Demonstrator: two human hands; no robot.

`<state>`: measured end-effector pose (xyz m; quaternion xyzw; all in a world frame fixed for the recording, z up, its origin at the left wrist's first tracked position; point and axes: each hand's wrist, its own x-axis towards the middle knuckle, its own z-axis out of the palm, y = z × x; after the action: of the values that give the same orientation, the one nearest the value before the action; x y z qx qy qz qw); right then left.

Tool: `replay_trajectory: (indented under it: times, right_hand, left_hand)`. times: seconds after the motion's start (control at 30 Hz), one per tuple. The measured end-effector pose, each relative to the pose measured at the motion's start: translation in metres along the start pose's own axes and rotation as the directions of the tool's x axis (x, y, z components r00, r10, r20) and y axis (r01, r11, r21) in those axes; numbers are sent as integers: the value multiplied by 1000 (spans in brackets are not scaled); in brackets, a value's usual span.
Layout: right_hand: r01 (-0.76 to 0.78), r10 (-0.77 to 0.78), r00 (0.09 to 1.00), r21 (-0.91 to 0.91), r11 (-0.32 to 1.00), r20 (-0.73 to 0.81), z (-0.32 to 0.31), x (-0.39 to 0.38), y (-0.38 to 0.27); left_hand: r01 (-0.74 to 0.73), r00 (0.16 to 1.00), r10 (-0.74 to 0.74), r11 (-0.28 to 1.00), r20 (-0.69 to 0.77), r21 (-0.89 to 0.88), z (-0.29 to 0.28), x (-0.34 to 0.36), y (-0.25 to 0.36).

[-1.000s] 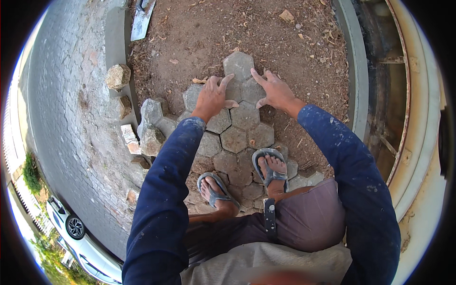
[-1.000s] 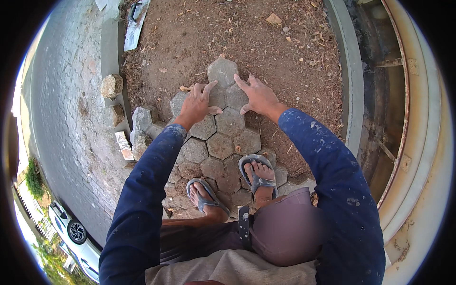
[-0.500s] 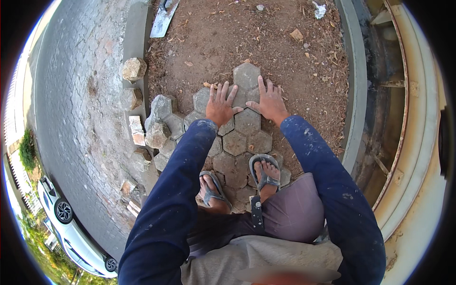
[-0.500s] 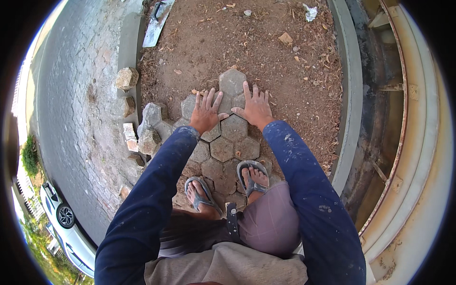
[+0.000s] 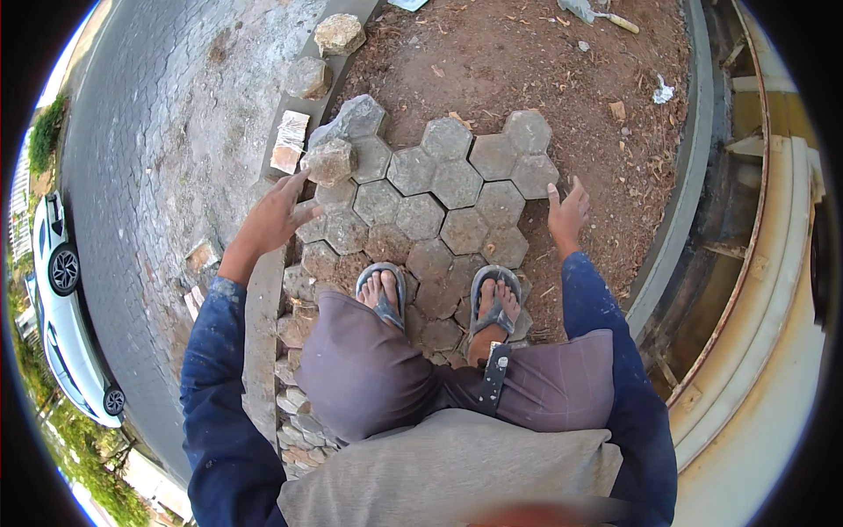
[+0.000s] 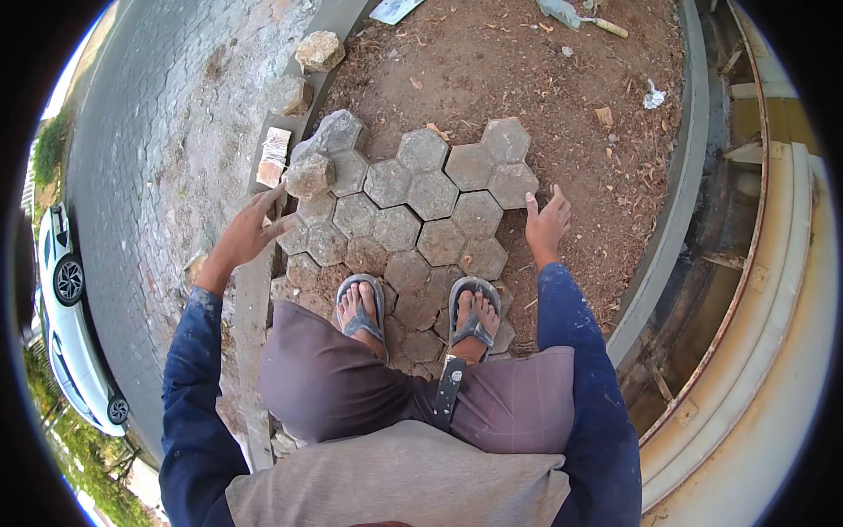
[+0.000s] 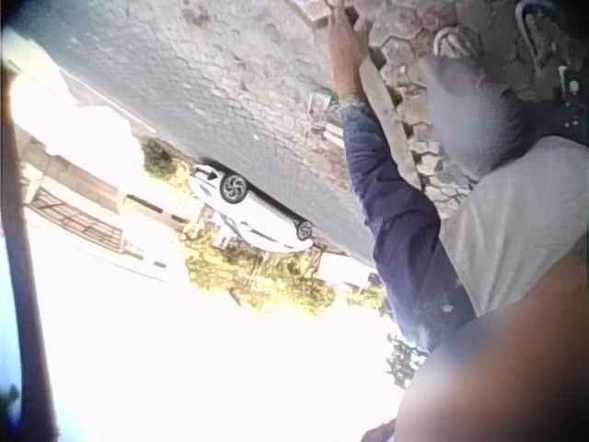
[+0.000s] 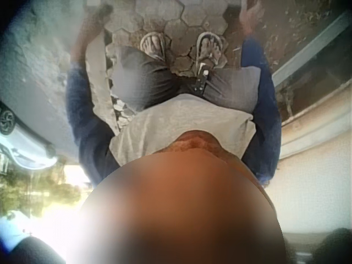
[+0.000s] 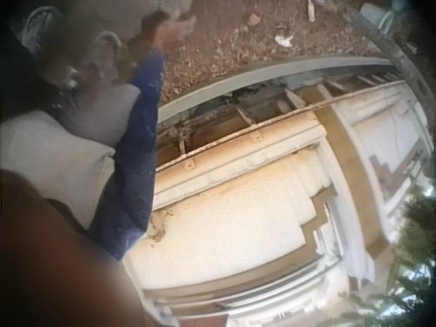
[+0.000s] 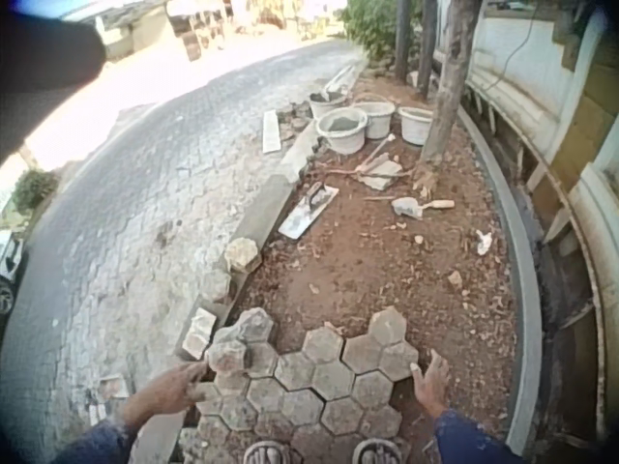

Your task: Lay and adjust hexagonal paving stones in a prepared garden bed area.

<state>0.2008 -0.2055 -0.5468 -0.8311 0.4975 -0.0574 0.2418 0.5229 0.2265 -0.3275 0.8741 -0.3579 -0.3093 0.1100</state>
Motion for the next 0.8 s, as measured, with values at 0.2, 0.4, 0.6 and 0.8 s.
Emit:
replay_trajectory:
  times: [0.2, 0.4, 0.6, 0.8]
  right_hand:
    - [328, -277, 939, -289, 899, 204, -54, -15, 45]
    - [519, -303, 728, -205, 830, 616, -78, 41, 5]
    - [236, -69, 859, -272, 933, 507, 3, 82, -66]
    - [158, -87, 766, -56, 986, 636, -5, 90, -66]
  left_hand:
    - [579, 814, -579, 815, 44, 3, 89, -225, -120]
    - [739, 662, -701, 669, 266, -75, 211, -330, -100]
    - [852, 523, -728, 422, 443, -312, 268, -382, -80]
    - [826, 555, -557, 461, 618, -325, 286, -436, -85]
